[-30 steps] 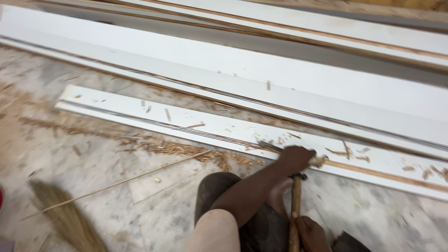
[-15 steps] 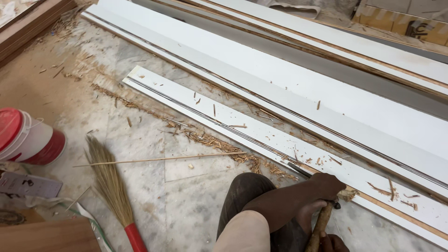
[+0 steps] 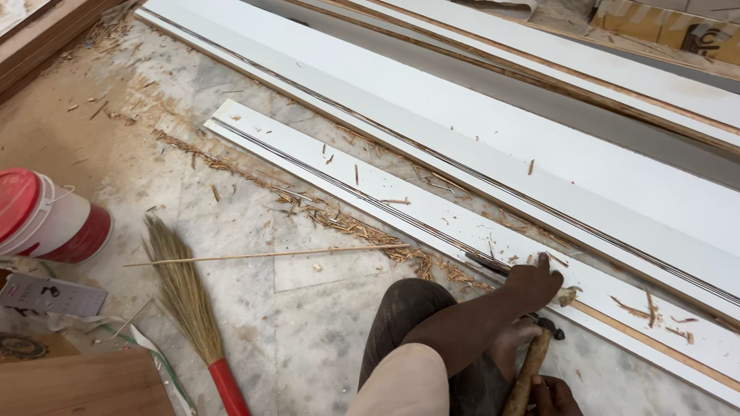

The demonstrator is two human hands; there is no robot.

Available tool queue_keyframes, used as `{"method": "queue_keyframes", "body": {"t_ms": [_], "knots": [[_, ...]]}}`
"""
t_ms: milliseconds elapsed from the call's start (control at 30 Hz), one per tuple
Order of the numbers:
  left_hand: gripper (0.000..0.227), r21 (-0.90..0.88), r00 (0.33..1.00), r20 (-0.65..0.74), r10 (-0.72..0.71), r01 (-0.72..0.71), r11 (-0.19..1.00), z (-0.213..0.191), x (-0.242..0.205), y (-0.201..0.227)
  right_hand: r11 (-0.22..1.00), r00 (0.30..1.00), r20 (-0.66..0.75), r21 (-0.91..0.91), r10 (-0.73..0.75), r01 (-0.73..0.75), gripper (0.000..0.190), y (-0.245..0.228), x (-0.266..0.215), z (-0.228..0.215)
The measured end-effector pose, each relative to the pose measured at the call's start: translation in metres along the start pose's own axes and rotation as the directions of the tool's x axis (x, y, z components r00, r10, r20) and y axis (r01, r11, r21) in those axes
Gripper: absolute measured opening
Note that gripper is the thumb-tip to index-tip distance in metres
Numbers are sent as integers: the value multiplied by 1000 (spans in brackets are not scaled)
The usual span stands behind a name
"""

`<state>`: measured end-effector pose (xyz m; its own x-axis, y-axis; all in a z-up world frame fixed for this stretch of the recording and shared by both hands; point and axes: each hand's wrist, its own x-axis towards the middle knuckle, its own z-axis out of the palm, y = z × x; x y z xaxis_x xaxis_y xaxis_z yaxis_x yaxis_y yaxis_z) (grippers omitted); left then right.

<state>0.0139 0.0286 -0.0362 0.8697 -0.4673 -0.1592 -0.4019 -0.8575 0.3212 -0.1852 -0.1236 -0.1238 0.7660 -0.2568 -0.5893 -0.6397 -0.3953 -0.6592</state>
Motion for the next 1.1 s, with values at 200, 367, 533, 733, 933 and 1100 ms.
{"method": "queue_keyframes", "body": {"t_ms": [200, 367, 533, 733, 933, 1100], "knots": [[43, 36, 1000, 10, 14, -15, 999, 10, 6, -8, 979, 975, -114, 59, -189, 197, 39, 13, -9, 9], [28, -31, 998, -46, 47, -48, 998, 0, 3, -2, 965, 956, -151, 40, -251, 260, 40, 7, -7, 13], [24, 6, 998, -29, 60, -60, 998, -10, -2, 0, 961, 954, -133, 22, -269, 274, 41, 8, -6, 11], [22, 11, 999, -17, 43, -42, 999, -21, -8, 2, 954, 944, -135, -37, -301, 299, 39, 7, -5, 10], [24, 6, 989, -107, 102, -102, 995, -9, -9, -1, 952, 950, -75, -78, -303, 297, 38, 8, -5, 7], [18, 16, 986, -110, 124, -123, 992, -6, -6, 0, 894, 879, -164, -85, -448, 440, 37, 2, -4, 13]]}}
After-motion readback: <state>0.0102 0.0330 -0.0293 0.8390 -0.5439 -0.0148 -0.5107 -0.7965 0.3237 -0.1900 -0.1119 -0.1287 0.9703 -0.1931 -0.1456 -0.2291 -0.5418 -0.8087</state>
